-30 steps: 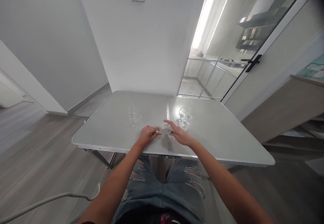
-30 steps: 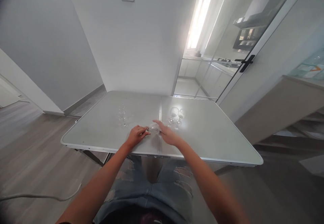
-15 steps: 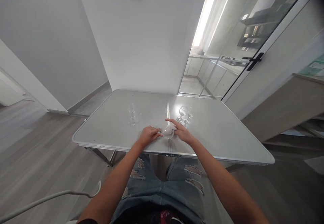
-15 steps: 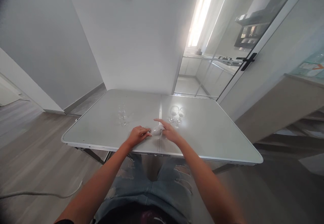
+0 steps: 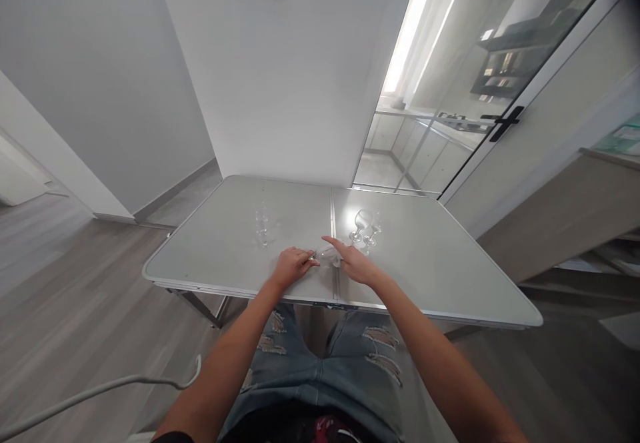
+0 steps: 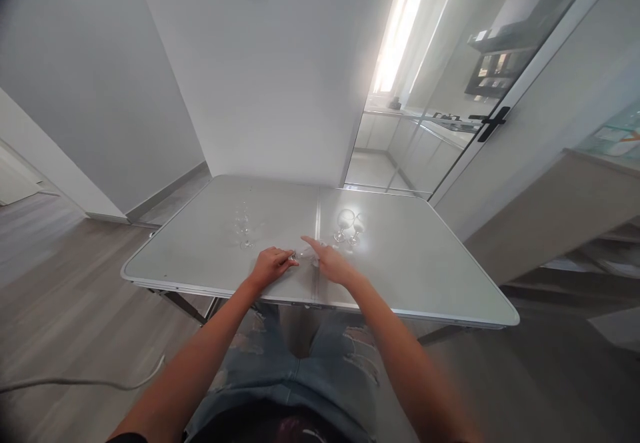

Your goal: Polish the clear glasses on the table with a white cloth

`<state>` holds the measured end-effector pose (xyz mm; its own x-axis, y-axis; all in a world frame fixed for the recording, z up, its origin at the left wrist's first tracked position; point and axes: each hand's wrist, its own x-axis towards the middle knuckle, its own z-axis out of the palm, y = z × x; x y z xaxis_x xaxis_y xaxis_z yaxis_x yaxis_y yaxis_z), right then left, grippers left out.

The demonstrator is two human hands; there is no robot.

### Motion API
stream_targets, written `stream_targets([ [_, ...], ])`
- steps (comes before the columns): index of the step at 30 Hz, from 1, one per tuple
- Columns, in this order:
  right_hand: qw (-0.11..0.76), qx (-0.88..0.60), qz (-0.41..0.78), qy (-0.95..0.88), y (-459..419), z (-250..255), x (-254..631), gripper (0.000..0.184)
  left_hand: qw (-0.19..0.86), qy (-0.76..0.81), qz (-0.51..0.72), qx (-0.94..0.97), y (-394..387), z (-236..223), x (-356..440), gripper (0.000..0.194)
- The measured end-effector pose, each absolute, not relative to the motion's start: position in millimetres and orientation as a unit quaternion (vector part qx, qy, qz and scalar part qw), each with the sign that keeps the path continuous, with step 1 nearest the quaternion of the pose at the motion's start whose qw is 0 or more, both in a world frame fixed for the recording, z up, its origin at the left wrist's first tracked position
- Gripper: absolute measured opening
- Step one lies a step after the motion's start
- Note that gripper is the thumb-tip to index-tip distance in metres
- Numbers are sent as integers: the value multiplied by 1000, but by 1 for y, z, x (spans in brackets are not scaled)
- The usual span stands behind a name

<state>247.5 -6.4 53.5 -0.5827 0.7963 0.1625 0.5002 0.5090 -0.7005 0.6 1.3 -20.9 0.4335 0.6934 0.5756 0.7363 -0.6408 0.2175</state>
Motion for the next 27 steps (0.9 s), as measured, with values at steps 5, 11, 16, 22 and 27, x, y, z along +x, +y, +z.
stream_targets([
  [5, 324, -384, 413, -760, -7, 47, 252, 79, 7, -415, -340, -844, 1, -20, 0, 35],
  [11, 367, -363, 385, -765, -10, 40, 244, 77, 46, -428, -348, -833, 3, -24, -2, 36],
  [16, 295, -353, 291, -839, -8, 46, 240, 80, 52, -432, -351, -829, 2, -24, -2, 33],
  [22, 267, -383, 328, -821, -2, 51, 244, 75, 32, -440, -347, -828, 0, -22, -1, 33],
  [27, 350, -369, 426, -749, -1, 50, 241, 73, 18, -434, -369, -822, 0, -22, -1, 36],
])
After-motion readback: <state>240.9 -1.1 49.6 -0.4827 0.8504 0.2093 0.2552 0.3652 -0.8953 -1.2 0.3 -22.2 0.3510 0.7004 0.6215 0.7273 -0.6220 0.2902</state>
